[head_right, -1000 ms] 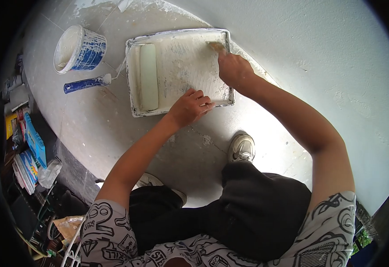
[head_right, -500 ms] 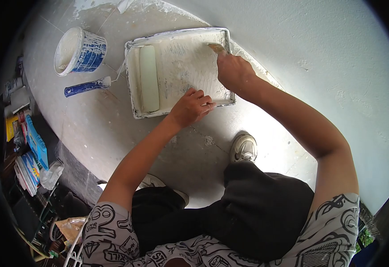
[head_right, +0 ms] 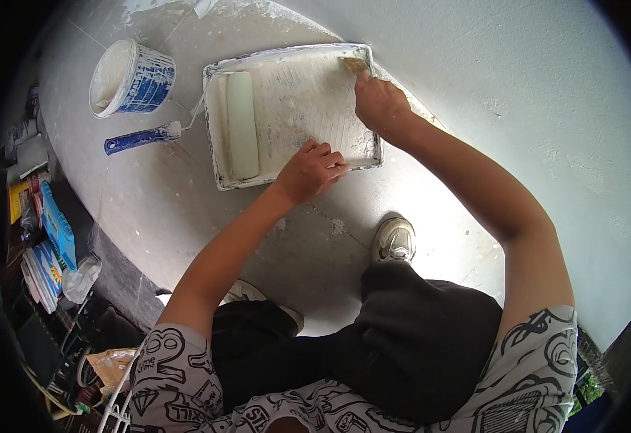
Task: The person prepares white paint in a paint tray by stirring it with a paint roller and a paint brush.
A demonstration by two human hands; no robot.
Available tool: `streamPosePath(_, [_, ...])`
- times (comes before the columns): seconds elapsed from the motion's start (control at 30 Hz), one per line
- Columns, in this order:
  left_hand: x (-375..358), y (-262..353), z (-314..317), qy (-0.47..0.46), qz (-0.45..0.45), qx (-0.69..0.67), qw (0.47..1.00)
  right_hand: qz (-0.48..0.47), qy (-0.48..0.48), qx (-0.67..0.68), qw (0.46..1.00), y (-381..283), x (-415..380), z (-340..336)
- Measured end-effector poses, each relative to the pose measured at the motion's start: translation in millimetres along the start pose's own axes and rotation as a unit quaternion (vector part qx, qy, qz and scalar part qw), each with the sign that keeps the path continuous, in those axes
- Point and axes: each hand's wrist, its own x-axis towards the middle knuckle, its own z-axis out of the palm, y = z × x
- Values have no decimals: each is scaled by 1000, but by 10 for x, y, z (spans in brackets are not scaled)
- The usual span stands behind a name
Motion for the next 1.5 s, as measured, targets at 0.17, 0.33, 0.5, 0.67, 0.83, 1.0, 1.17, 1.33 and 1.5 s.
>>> streamPosePath(0.17, [-4, -9, 11, 4, 0, -6, 1000, -24, -18, -18, 999, -42, -64, -29])
streamPosePath(0.33, [16, -22, -6, 6, -2, -10, 1000, -20, 6, -22, 1000, 3, 2, -11])
streamPosePath(0.5, [5, -5, 4, 11, 2, 0, 1000, -40, 6, -10, 999, -34, -46, 10])
streamPosePath(0.67, [-12, 13, 2, 2, -6, -13, 1000, -29, 1, -6, 1000, -33, -88, -44])
streamPosePath(0.83, [40, -17, 7, 13, -4, 0, 1000, -46, 27, -13, 999, 53, 78, 200])
streamPosePath(1.0, [14, -22, -33, 11, -2, -21, 1000, -39, 5, 5, 999, -97, -67, -58])
streamPosePath(1.17, [60, -27, -32, 21, -4, 7, 1000, -47, 9, 2, 999, -53, -34, 50])
streamPosePath(1.33, [0, -13, 6, 16, -1, -1, 1000, -40, 2, 9, 999, -79, -89, -59])
streamPosePath(1.5, [45, -33, -1, 15, -7, 5, 1000, -36, 25, 9, 999, -1, 59, 33])
